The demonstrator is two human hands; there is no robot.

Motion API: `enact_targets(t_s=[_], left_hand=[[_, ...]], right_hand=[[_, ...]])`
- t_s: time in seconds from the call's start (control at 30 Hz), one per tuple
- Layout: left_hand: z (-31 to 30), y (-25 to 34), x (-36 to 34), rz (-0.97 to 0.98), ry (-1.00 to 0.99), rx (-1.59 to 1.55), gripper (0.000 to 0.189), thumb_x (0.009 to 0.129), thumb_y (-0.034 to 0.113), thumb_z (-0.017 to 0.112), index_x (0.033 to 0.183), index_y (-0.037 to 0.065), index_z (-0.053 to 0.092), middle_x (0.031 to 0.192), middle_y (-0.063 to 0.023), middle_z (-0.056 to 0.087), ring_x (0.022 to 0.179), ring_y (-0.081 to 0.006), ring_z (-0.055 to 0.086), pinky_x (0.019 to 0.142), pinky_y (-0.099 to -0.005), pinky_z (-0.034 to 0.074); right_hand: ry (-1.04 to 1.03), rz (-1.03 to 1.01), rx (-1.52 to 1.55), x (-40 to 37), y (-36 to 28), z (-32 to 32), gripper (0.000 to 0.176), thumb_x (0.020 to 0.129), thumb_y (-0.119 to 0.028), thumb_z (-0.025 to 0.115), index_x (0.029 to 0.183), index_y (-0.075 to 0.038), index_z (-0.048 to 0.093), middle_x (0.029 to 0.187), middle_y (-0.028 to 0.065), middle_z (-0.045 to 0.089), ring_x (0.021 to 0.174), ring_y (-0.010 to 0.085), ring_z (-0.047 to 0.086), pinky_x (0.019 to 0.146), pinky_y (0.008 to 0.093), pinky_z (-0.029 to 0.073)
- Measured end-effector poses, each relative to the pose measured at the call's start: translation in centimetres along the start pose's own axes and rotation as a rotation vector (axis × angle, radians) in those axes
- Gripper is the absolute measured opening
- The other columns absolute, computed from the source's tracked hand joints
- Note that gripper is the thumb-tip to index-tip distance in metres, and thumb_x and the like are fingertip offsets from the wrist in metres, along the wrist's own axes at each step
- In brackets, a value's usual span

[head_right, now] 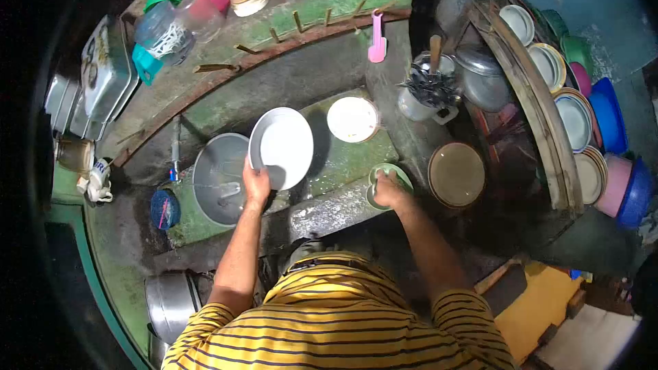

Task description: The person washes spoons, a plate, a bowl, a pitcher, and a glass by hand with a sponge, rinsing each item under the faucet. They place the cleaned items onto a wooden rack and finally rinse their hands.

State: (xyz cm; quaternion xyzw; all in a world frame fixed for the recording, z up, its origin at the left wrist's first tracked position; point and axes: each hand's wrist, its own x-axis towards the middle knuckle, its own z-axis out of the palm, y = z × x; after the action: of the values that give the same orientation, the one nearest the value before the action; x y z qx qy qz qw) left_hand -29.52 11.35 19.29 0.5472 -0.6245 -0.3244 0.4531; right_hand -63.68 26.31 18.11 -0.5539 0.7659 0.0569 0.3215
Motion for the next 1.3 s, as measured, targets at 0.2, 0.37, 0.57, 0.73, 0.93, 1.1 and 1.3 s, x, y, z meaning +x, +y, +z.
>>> enact_targets(t_s=[0.2,0.37,0.57,0.73,0.93,1.1,1.3], left_hand=[[-1.0,7.6,-1.3,-0.702,-0.045,-0.744,0.046,0.077,-0.01,0.052,0.12,0.007,0.051,0.096,-0.0066,0.059,0.076,-0.0172,0.063,0.049,-0.0286,0.054],[-2.1,7.8,-1.7,-0.773,-0.105,-0.802,0.051,0.083,-0.004,0.055,0.13,0.013,0.044,0.105,-0.0083,0.062,0.079,-0.0168,0.066,0.044,-0.0254,0.053],[2.2,9.9,-3.7,-0.657,-0.184,-0.989,0.049,0.105,0.038,0.038,0.146,0.012,0.032,0.132,-0.0115,0.053,0.113,-0.0209,0.057,0.088,-0.0365,0.053],[-1.0,11.2,-2.4,-0.708,-0.164,-1.001,0.061,0.103,0.049,0.036,0.145,0.003,0.033,0.137,-0.015,0.048,0.125,-0.0277,0.05,0.103,-0.0412,0.044],[1.7,10.4,-3.5,-0.639,-0.246,-0.926,0.059,0.105,0.044,0.036,0.143,0.0,0.035,0.138,-0.0139,0.048,0.124,-0.0227,0.047,0.104,-0.0386,0.041],[-2.0,10.7,-1.9,-0.575,-0.194,-0.899,0.064,0.101,0.053,0.035,0.141,0.003,0.036,0.134,-0.0169,0.05,0.12,-0.0297,0.055,0.099,-0.0421,0.049],[1.8,10.2,-3.5,-0.553,-0.307,-0.959,0.07,0.102,0.053,0.032,0.15,0.003,0.026,0.15,-0.0156,0.033,0.138,-0.0255,0.034,0.113,-0.0391,0.031]], right_hand=[[0.006,-0.183,-0.17,1.5,0.8,2.3,0.043,0.077,-0.01,0.062,0.117,0.007,0.06,0.117,0.0283,0.061,0.111,0.0435,0.057,0.094,0.0478,0.047],[0.287,-0.43,0.405,-3.8,-3.5,-8.3,0.04,0.082,-0.021,0.07,0.115,-0.002,0.061,0.108,0.0218,0.067,0.105,0.0384,0.064,0.091,0.0431,0.05],[0.619,-0.681,0.354,0.5,-19.2,-6.2,0.043,0.093,-0.023,0.056,0.132,-0.005,0.053,0.138,0.0248,0.048,0.128,0.0405,0.046,0.11,0.0475,0.035],[0.283,-0.882,0.042,-1.9,-15.9,-7.5,0.05,0.093,-0.021,0.052,0.138,-0.001,0.044,0.149,0.0289,0.032,0.14,0.0455,0.029,0.114,0.0586,0.022],[0.744,-0.76,0.375,2.8,-21.4,-6.1,0.053,0.09,-0.013,0.054,0.139,0.002,0.041,0.148,0.0333,0.029,0.137,0.0525,0.027,0.114,0.057,0.023],[0.346,-1.031,-0.057,-0.6,-16.2,-6.7,0.051,0.093,-0.019,0.05,0.14,-0.001,0.042,0.15,0.0233,0.033,0.141,0.0416,0.029,0.115,0.0561,0.023],[0.709,-0.841,0.455,3.1,-23.3,-6.9,0.059,0.091,-0.016,0.055,0.145,-0.002,0.036,0.152,0.0315,0.022,0.142,0.0495,0.018,0.117,0.0535,0.019]])
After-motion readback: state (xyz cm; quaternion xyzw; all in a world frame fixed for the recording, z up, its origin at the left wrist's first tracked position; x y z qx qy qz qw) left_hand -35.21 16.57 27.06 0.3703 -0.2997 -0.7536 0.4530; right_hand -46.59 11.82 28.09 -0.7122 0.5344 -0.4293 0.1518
